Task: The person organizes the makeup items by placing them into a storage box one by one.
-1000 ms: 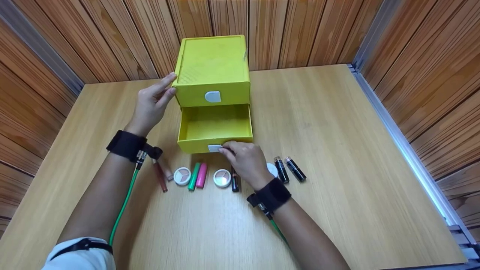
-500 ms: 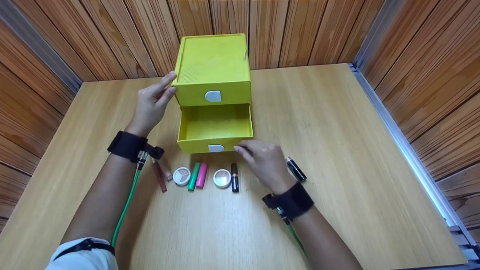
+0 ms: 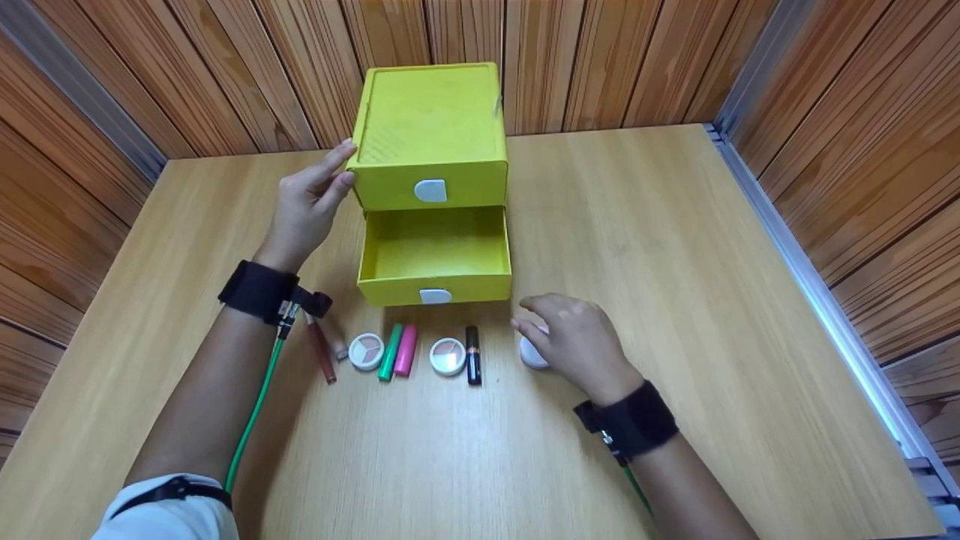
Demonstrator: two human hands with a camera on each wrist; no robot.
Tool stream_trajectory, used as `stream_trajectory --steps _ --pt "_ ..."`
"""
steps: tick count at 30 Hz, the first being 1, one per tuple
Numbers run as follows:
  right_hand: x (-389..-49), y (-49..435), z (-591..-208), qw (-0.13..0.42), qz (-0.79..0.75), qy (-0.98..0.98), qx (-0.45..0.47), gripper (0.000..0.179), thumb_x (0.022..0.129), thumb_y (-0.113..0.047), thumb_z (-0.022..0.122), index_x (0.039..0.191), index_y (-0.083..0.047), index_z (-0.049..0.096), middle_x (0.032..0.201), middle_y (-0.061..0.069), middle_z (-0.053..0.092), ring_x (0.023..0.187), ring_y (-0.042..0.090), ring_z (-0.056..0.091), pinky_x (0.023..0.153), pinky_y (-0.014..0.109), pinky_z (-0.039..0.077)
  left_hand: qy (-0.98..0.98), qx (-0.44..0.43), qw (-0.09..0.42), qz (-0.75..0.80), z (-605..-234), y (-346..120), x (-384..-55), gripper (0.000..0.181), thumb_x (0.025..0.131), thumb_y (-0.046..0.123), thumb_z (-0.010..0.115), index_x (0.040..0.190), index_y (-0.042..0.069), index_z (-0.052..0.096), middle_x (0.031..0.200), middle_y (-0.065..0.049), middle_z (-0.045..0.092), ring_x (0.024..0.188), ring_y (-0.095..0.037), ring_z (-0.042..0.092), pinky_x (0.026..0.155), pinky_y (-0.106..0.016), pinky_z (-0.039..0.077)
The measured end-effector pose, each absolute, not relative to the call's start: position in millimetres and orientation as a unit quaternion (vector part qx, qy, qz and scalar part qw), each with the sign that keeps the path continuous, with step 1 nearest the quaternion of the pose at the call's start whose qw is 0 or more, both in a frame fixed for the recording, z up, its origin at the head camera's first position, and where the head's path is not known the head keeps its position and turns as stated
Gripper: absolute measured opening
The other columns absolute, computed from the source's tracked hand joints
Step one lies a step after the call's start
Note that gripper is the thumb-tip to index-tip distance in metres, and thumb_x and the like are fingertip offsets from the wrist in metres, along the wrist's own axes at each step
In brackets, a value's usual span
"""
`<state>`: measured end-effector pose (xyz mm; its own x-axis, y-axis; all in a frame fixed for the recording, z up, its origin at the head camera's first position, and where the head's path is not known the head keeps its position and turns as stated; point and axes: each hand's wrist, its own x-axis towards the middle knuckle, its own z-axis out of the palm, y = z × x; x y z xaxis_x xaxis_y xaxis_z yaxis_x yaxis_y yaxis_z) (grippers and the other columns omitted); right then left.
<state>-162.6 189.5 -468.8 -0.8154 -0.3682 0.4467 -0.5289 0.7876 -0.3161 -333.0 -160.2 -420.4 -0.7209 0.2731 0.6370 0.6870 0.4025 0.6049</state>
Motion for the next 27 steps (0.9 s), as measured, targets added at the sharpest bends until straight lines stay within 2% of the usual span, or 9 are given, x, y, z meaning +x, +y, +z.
stream_trajectory --steps 5,9,20,27 --pt "-155.9 197.5 -473.0 0.080 0.196 -0.952 0.222 0.041 0.081 -0.026 0.081 0.113 -0.003 0.070 0.108 0.013 0.070 0.101 0.030 0.065 0.084 0.048 0.054 -0.809 -0.297 0.221 -0.457 -420.5 -160.0 -333.2 0.041 0.099 0.029 0.057 0.136 0.011 0.057 0.141 -0.005 0.051 0.099 -0.009 0.067 0.083 -0.022 0.053" --pt "-153.1 199.2 -476.8 0.029 0.186 -0.959 0.210 0.051 0.077 -0.032 0.084 0.117 -0.004 0.069 0.112 0.013 0.069 0.104 0.031 0.063 0.084 0.049 0.053 -0.809 -0.298 0.221 -0.455 -421.1 -160.6 -333.1 0.041 0.099 0.028 0.056 0.136 0.011 0.057 0.140 -0.003 0.052 0.099 -0.008 0.066 0.080 -0.022 0.054" --pt "-151.6 196.0 -487.0 0.011 0.159 -0.962 0.220 0.054 0.071 -0.032 0.087 0.115 -0.006 0.069 0.117 0.011 0.067 0.104 0.030 0.063 0.081 0.049 0.054 -0.806 -0.299 0.236 -0.453 -422.0 -161.4 -332.8 0.041 0.099 0.028 0.058 0.135 0.008 0.058 0.139 -0.006 0.054 0.097 -0.009 0.067 0.080 -0.023 0.054" --pt "-151.0 197.2 -490.6 0.031 0.164 -0.958 0.232 0.046 0.072 -0.020 0.086 0.112 -0.004 0.070 0.115 0.013 0.067 0.102 0.032 0.064 0.080 0.049 0.054 -0.808 -0.298 0.235 -0.450 -421.7 -159.3 -333.2 0.041 0.099 0.029 0.057 0.135 0.009 0.058 0.139 -0.003 0.053 0.097 -0.009 0.067 0.082 -0.021 0.054"
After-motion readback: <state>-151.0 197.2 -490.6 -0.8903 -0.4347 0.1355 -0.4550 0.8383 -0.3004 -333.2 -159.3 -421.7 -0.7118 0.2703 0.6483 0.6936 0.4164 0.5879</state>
